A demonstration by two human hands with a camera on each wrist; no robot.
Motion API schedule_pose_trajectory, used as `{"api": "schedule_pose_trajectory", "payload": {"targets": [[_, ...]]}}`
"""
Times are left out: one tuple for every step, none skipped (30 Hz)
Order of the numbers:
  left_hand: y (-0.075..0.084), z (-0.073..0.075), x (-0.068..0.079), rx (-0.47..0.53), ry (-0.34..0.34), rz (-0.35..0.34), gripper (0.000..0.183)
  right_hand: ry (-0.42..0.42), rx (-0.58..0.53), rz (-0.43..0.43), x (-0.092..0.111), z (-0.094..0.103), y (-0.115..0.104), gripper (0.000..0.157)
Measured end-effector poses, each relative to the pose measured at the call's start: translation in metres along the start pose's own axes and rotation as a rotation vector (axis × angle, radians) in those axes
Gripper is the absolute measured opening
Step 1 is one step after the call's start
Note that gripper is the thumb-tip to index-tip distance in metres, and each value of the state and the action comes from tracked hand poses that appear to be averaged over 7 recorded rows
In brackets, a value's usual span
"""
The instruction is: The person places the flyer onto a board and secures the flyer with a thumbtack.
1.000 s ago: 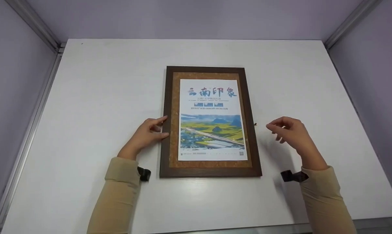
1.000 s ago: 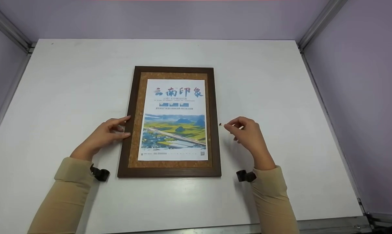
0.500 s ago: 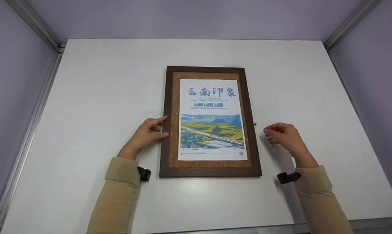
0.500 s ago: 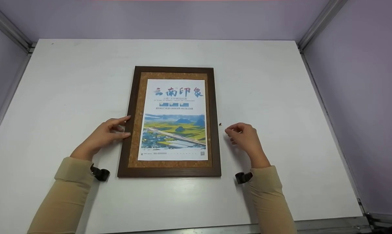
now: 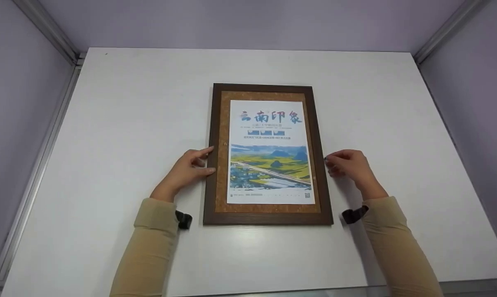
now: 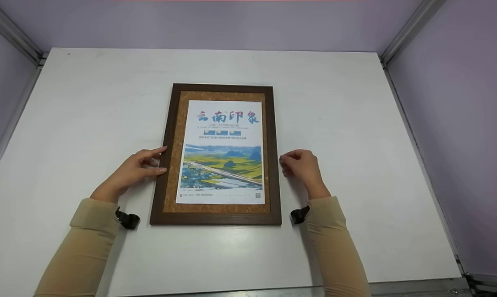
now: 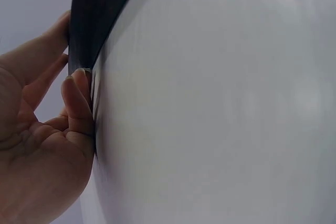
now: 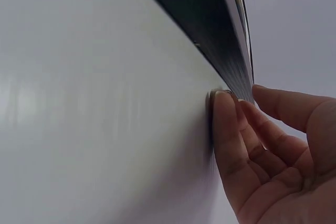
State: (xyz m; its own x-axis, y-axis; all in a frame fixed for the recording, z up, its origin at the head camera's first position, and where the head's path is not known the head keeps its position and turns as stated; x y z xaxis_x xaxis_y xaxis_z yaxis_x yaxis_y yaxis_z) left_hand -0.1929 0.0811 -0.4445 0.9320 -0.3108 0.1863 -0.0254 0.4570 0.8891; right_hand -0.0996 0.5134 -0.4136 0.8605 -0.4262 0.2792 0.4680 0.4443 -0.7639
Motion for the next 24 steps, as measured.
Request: {"api": "schedule_pose_trajectory", "payload": {"targets": [[0.0, -0.0001, -0.0001, 0.002, -0.003, 0.003, 0.066, -0.003, -0.008, -0.001, -0.0013, -0.0007, -0.0007, 0.042], [0.0001, 0.0001, 0.0001, 0.003, -0.006, 0.005, 0.066, -0.007, -0.014, -0.001, -0.0025, -0.0014, -0.0013, 0.042], [0.0001, 0.0001, 0.0001, 0.004, -0.007, 0.005, 0.066, -0.01, -0.018, 0.002, -0.0036, -0.002, -0.0019, 0.042], [-0.0001, 0.0001, -0.0002, 0.003, -0.009, 0.003, 0.066, -0.012, -0.016, 0.004, -0.0047, -0.0026, -0.0025, 0.042], [-0.0002, 0.0001, -0.0004, 0.003, -0.01, 0.001, 0.066, -0.013, -0.014, 0.006, -0.0054, -0.0032, -0.0032, 0.041], [0.0, 0.0002, -0.0004, 0.004, -0.012, 0.0, 0.066, -0.015, -0.008, 0.012, -0.0061, -0.0037, -0.0038, 0.04], [0.0002, 0.0002, -0.0004, 0.003, -0.012, -0.001, 0.066, -0.014, 0.004, 0.016, -0.0068, -0.0042, -0.0042, 0.039], [0.0001, 0.0001, -0.0006, 0.001, -0.013, -0.003, 0.066, -0.013, 0.015, 0.018, -0.0074, -0.0047, -0.0045, 0.038], [0.0002, 0.0, -0.0006, 0.0, -0.013, -0.003, 0.066, -0.014, 0.026, 0.02, -0.0079, -0.0052, -0.0048, 0.037], [0.0008, 0.0, -0.0003, 0.001, -0.013, -0.001, 0.066, -0.013, 0.037, 0.02, -0.0083, -0.0055, -0.0051, 0.035], [0.0011, 0.0001, -0.0001, -0.001, -0.012, 0.001, 0.066, -0.014, 0.047, 0.019, -0.0088, -0.006, -0.0053, 0.034], [0.0013, 0.0001, 0.0, -0.002, -0.011, 0.004, 0.066, -0.015, 0.057, 0.017, -0.0094, -0.0064, -0.0053, 0.032], [0.0012, -0.0001, -0.0001, -0.004, -0.01, 0.005, 0.066, -0.015, 0.068, 0.015, -0.0099, -0.0068, -0.0052, 0.031], [0.0009, -0.0003, -0.0003, -0.007, -0.01, 0.007, 0.065, -0.016, 0.077, 0.014, -0.0104, -0.007, -0.005, 0.031], [0.0007, -0.0003, 0.0, -0.009, -0.01, 0.007, 0.065, -0.018, 0.081, 0.014, -0.0106, -0.0071, -0.0048, 0.03], [0.0007, -0.0004, 0.0001, -0.009, -0.009, 0.007, 0.065, -0.018, 0.086, 0.01, -0.011, -0.0073, -0.0043, 0.029], [0.0005, -0.0004, 0.0001, -0.011, -0.009, 0.007, 0.065, -0.017, 0.09, 0.007, -0.0112, -0.0073, -0.0039, 0.029], [0.0006, -0.0006, 0.0001, -0.012, -0.009, 0.002, 0.065, -0.016, 0.092, 0.006, -0.0111, -0.0072, -0.0034, 0.029], [0.0009, -0.0006, 0.0004, -0.013, -0.008, -0.001, 0.065, -0.017, 0.094, 0.007, -0.0111, -0.0071, -0.0029, 0.029], [0.0012, -0.0006, 0.0007, -0.011, -0.008, -0.003, 0.065, -0.016, 0.094, 0.006, -0.0111, -0.0069, -0.0023, 0.029], [0.0017, -0.0005, 0.0012, -0.009, -0.008, -0.006, 0.065, -0.016, 0.093, 0.005, -0.0106, -0.0068, -0.0021, 0.029], [0.002, -0.0004, 0.0015, -0.005, -0.007, -0.009, 0.065, -0.013, 0.102, 0.005, -0.0103, -0.0067, -0.002, 0.029], [0.0024, -0.0004, 0.0018, -0.01, -0.008, -0.014, 0.065, -0.01, 0.107, 0.007, -0.0098, -0.0066, -0.0022, 0.029], [0.0029, -0.0006, 0.002, -0.013, -0.007, -0.017, 0.064, -0.008, 0.114, 0.011, -0.0093, -0.0064, -0.0028, 0.029]]}}
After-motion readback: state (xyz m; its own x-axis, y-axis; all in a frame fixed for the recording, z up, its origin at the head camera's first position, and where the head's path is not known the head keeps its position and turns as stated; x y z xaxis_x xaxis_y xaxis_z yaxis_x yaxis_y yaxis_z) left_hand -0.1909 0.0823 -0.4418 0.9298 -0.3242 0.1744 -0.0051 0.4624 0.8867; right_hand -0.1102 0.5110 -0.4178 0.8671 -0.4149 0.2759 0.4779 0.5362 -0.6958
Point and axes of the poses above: each hand's wrist, its own x-axis away from the middle knuckle, its own z-axis out of the back of the hand, y = z × x, the point moved 1 cm from there along -x, towards the middle knuckle, and after that the axes turned 11 degrees about y, right-handed, at the moved point
